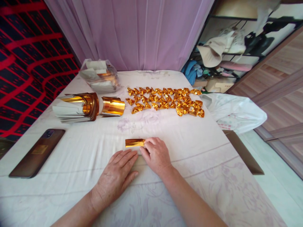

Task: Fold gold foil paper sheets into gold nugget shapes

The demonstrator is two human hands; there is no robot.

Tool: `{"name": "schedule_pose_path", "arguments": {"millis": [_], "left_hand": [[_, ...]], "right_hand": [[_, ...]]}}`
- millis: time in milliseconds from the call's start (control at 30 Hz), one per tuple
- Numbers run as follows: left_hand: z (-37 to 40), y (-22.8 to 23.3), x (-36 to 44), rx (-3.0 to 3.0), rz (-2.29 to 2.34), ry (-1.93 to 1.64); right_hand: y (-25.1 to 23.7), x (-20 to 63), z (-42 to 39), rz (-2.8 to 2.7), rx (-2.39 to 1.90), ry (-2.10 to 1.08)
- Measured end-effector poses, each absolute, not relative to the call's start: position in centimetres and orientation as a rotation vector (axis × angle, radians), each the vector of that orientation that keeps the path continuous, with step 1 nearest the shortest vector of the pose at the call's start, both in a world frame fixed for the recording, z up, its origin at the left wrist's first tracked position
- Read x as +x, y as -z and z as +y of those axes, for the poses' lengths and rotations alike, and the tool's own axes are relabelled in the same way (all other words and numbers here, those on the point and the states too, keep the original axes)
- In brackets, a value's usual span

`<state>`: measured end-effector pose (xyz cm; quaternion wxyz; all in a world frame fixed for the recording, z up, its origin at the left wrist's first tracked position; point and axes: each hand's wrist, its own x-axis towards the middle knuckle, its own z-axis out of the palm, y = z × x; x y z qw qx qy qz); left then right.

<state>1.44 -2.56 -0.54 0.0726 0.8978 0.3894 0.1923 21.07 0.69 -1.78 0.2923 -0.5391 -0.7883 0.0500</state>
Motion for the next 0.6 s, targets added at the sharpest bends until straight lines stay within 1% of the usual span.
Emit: {"name": "schedule_pose_path", "arguments": {"millis": [400, 600], "left_hand": [[-2.58, 0.97, 1.39, 2.673, 1.227, -0.481], [-2.58, 1.06, 1.38, 2.671, 1.234, -0.481]], "right_hand": [[1.84, 20.74, 0.67, -2.117, -1.515, -0.038], [1.85, 20.72, 0.63, -2.114, -1.527, -0.054]]}}
